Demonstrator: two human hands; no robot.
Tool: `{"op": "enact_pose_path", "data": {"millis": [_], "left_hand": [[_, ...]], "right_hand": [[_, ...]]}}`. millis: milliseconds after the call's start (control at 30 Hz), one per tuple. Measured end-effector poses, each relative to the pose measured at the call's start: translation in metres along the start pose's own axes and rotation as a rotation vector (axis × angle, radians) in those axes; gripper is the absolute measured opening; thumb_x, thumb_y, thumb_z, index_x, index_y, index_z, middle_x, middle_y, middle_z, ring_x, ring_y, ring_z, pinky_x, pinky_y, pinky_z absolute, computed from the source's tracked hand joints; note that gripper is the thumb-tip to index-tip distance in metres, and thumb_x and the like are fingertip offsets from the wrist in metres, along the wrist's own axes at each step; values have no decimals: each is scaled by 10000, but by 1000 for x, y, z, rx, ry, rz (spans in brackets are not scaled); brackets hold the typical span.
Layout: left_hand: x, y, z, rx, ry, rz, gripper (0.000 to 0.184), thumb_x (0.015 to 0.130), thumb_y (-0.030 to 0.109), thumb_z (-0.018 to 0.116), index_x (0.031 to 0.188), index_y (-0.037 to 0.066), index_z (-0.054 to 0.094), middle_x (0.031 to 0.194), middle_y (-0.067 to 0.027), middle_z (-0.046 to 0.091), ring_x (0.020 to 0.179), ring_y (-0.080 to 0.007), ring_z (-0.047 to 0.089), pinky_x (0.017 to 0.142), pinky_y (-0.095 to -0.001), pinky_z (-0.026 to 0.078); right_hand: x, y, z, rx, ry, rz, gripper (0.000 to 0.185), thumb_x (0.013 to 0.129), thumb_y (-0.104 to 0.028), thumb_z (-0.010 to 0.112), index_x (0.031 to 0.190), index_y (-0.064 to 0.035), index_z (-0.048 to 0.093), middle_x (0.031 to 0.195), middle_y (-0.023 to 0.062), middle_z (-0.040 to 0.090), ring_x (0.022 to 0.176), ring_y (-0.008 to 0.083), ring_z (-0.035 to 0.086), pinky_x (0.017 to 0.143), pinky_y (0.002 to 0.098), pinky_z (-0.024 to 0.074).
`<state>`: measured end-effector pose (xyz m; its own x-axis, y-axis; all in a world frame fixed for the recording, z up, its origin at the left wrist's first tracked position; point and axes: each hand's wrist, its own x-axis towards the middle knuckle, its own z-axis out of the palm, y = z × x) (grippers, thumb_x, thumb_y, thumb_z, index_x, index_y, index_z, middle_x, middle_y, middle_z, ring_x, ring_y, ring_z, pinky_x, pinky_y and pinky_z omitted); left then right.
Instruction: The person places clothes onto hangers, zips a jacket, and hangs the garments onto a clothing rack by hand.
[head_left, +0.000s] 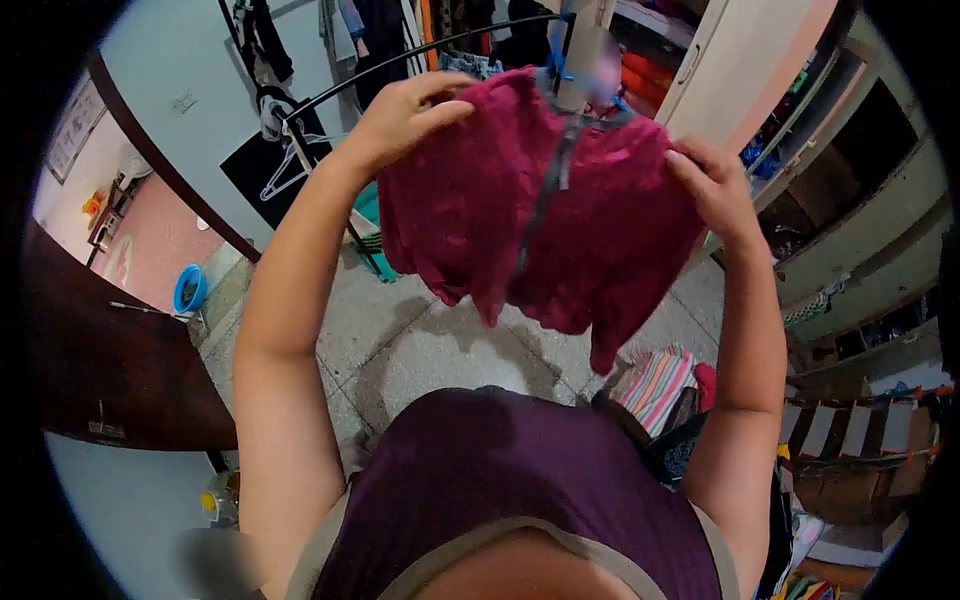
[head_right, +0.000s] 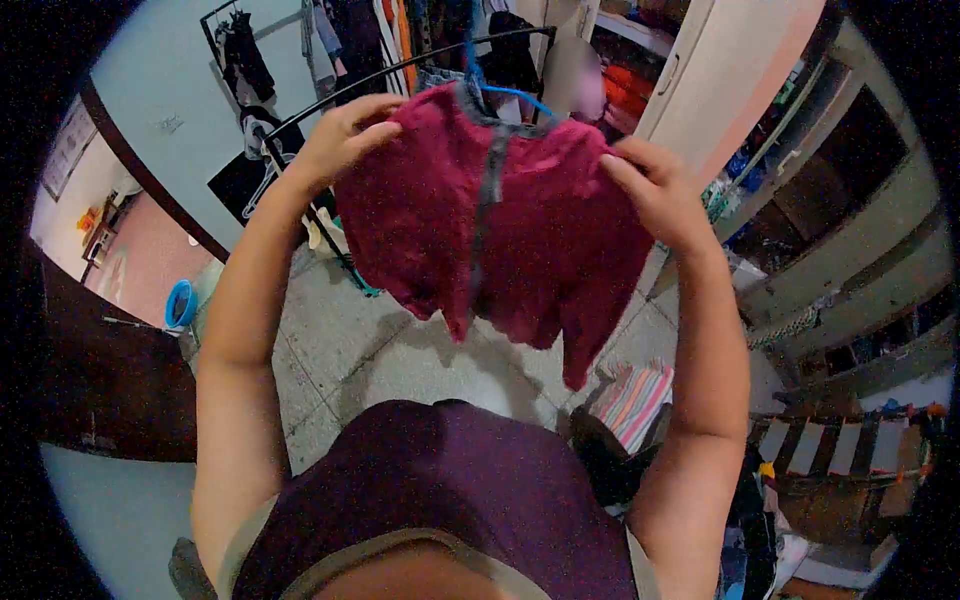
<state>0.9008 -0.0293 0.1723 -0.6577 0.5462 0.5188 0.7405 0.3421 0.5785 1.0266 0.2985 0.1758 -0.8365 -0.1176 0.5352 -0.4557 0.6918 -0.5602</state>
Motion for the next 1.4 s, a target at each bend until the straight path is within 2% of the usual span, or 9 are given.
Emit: {"op": "enact_pose_path", "data": {"millis": [200,300,533,667,833,967,1067,1300,1400], "left_hand": [[-30,-86,-16,-186,-69,-223,324,858,248,549,1105,37,558,963,-33,597,881,-126,542,787,-258,426],[-40,-94,-10,-667,-20,-475,235,862,233,556,1015,59,589,884,7,594,783,-83,539,713,-224,423],[-28,-85,-8,-879,157,-368,169,868,237,553,925,81,583,788,51,573,692,-48,511,625,-189,386],[-5,-69,-9,-481,37,-332,254,884,275,519,1051,85,552,956,-14,573,851,-101,529,734,-248,410],[25,-42,14,-9,9,18,404,841,241,576,1207,97,486,1117,-85,540,1047,-181,504,903,-312,382],[34,-36,27,445,417,320,373,814,190,592,1162,78,517,1095,-92,547,1018,-173,523,875,-276,395],[13,-34,45,119,379,198,336,794,199,599,1097,63,549,1050,-122,563,988,-269,537,861,-313,406],[-86,-138,169,-607,-14,-584,144,841,168,559,825,30,597,746,2,588,664,-90,536,611,-228,421],[-99,-124,199,-499,21,-452,126,807,132,582,868,24,602,785,-34,604,739,-129,562,665,-258,440]], "right_hand": [[-12,16,-42,101,88,135,173,832,-155,563,782,10,576,690,-40,519,668,54,462,602,210,371],[-15,26,-47,153,98,134,178,835,-158,566,783,11,583,688,-41,523,659,47,462,594,204,366],[-22,42,-39,141,118,138,185,832,-164,575,776,12,592,661,-41,520,630,46,456,569,210,365],[-17,41,-35,95,142,175,200,828,-179,581,783,16,596,651,-35,519,624,52,455,572,214,373],[0,27,-35,7,109,164,226,831,-205,582,824,19,609,689,-24,553,653,62,481,590,219,389],[16,27,-43,32,142,142,237,836,-220,584,841,15,617,713,-29,563,664,61,487,602,218,396],[21,12,-54,51,221,143,237,839,-227,585,869,5,627,734,-34,574,661,57,496,608,213,402],[31,-40,-87,149,326,135,215,844,-200,581,866,7,636,742,-22,590,667,50,510,620,197,405],[31,-60,-86,217,339,115,201,847,-191,578,855,0,638,740,-21,592,665,49,512,615,193,403]]}}
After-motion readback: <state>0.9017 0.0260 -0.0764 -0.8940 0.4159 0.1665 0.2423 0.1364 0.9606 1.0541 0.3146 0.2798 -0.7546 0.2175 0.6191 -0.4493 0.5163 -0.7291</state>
